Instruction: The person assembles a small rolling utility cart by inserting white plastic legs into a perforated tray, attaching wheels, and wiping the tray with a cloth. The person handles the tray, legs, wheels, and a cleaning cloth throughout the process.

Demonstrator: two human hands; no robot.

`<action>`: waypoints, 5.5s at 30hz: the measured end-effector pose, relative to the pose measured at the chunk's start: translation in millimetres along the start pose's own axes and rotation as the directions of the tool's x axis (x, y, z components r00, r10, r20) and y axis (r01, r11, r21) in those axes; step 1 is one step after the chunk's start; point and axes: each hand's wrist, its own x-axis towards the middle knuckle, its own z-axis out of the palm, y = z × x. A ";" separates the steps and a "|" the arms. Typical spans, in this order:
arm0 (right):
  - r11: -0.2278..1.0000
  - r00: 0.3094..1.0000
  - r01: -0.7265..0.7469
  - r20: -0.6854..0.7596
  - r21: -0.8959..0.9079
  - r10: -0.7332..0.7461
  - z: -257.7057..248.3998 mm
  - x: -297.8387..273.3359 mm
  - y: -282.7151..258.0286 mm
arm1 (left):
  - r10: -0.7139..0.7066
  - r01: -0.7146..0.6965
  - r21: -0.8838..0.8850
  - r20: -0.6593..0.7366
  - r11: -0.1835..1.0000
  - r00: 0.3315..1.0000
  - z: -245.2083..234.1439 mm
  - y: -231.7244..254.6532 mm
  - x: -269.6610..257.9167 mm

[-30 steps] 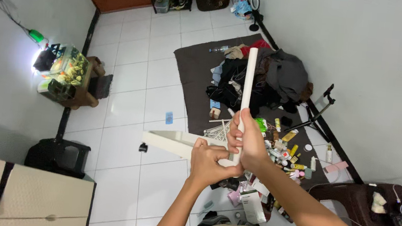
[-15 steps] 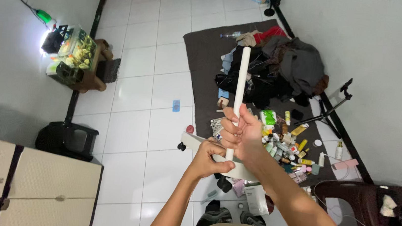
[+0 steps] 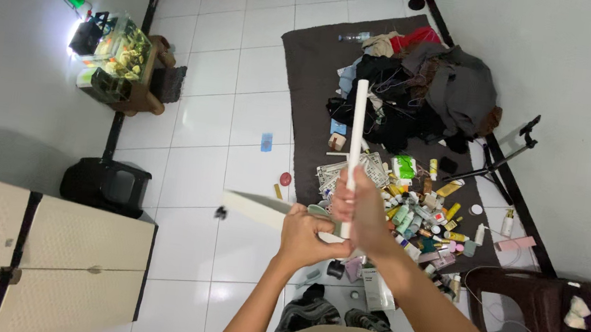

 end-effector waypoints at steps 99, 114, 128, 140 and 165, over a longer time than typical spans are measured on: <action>-0.397 0.751 0.407 0.548 -0.823 -0.368 50.5 -111.9 -68.9 | -0.100 0.069 -0.103 -0.333 0.992 0.937 -62.9 119.1 41.9; 0.480 0.872 0.461 0.280 -0.746 -0.402 35.8 -116.4 -65.2 | -0.256 0.119 -0.268 -0.562 0.956 0.787 -136.8 63.3 39.5; 0.169 0.888 0.440 0.400 -0.882 -0.226 58.9 -127.1 -72.2 | -0.199 0.078 -0.288 -0.422 0.954 0.885 -104.4 115.3 32.0; 0.160 0.710 0.674 0.571 -0.722 -0.413 67.5 -143.9 -67.3 | -0.063 -0.048 -0.209 -0.496 0.977 0.866 -103.7 149.4 33.1; 0.048 0.689 0.536 0.404 -0.843 -0.602 63.5 -150.4 -44.6 | 0.074 -0.107 -0.055 -0.421 0.993 0.904 -75.4 150.9 20.4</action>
